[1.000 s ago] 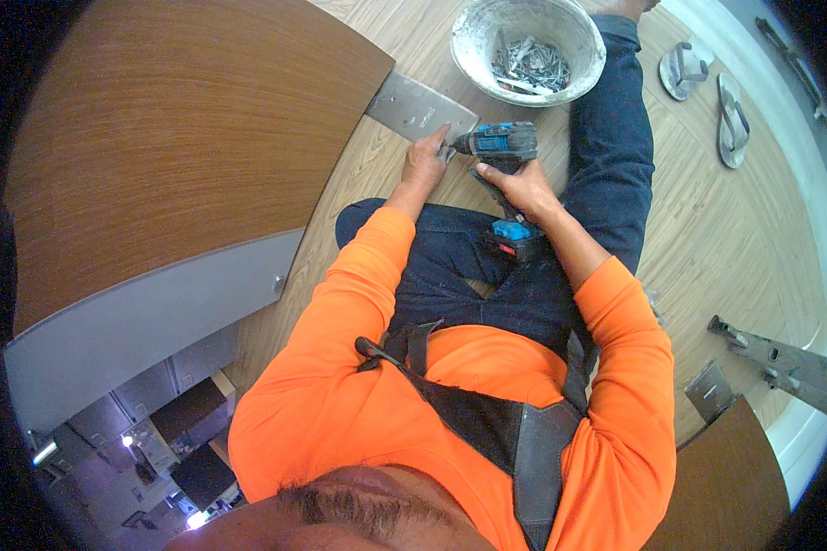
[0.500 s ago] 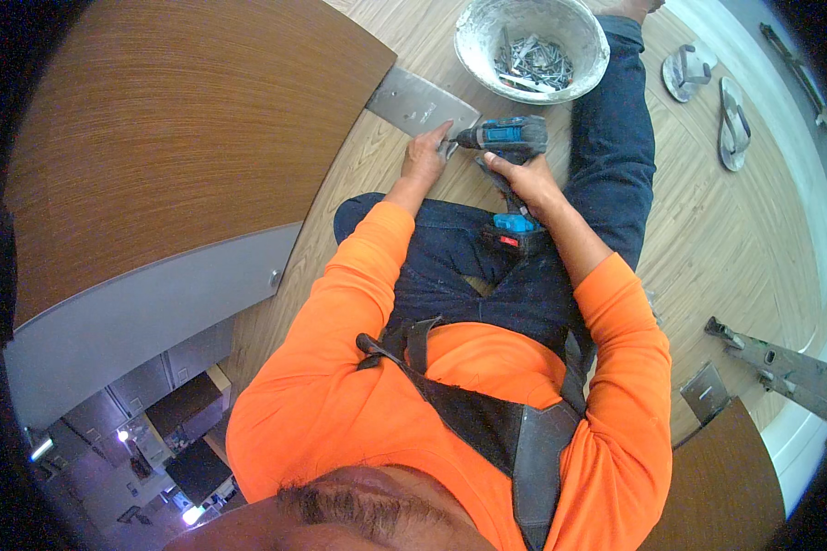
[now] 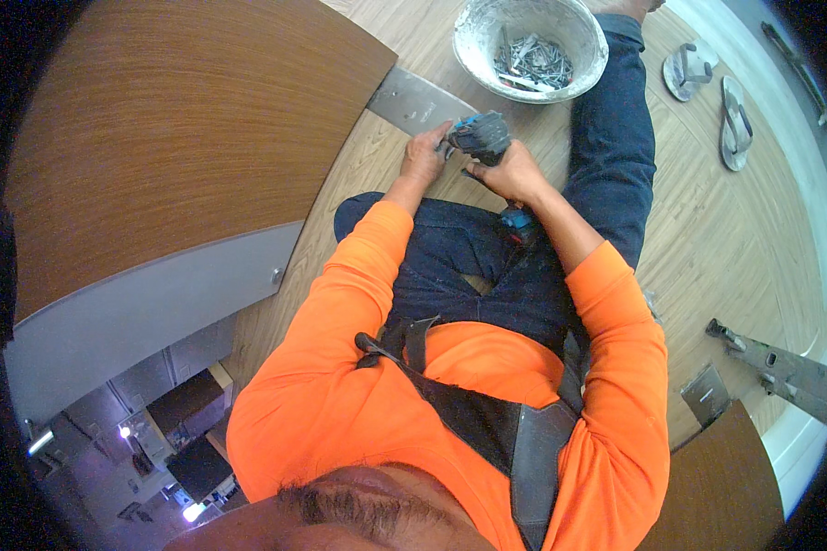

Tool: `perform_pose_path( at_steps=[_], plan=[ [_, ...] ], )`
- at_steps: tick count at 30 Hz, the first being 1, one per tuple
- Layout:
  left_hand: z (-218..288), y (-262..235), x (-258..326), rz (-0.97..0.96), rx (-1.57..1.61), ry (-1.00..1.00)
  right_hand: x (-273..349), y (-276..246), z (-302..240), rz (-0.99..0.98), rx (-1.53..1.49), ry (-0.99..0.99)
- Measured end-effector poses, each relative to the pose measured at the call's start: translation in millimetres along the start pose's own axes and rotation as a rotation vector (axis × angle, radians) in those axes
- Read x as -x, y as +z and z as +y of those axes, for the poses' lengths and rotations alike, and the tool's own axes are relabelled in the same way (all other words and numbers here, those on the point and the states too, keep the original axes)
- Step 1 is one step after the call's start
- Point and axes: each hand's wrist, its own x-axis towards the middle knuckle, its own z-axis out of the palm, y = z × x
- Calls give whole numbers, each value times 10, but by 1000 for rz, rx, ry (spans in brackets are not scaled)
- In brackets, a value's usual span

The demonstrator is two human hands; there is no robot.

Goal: The person is sitting on the floor and using a cordless drill to attach a metal bracket to a wooden panel. They repeatedly pick up screws from a bucket and drive them into the bracket.

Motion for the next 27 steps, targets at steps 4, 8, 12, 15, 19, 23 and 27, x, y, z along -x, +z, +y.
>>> perform_pose_path(
  at_steps=[4,8,12,15,19,23,27],
  plan=[
    [-11,-22,-14,-27,19,-36,-114,13,50,1,26,37],
    [167,-122,-85,102,422,-166,-179,-15,187,46,11,-99],
    [807,-515,-172,321,645,176,-127,-44,99,-23,-32,-46],
    [980,-579,-167,211,660,206,-58,-51,-159,-82,41,160],
    [1110,-445,43,335,533,191,8,51,54,-69,85,-273],
    [847,-170,181,524,707,-116,123,7,-23,-48,-95,117],
    [123,-76,23,369,596,-785,134,-76,-183,10,-132,312]
  ],
)
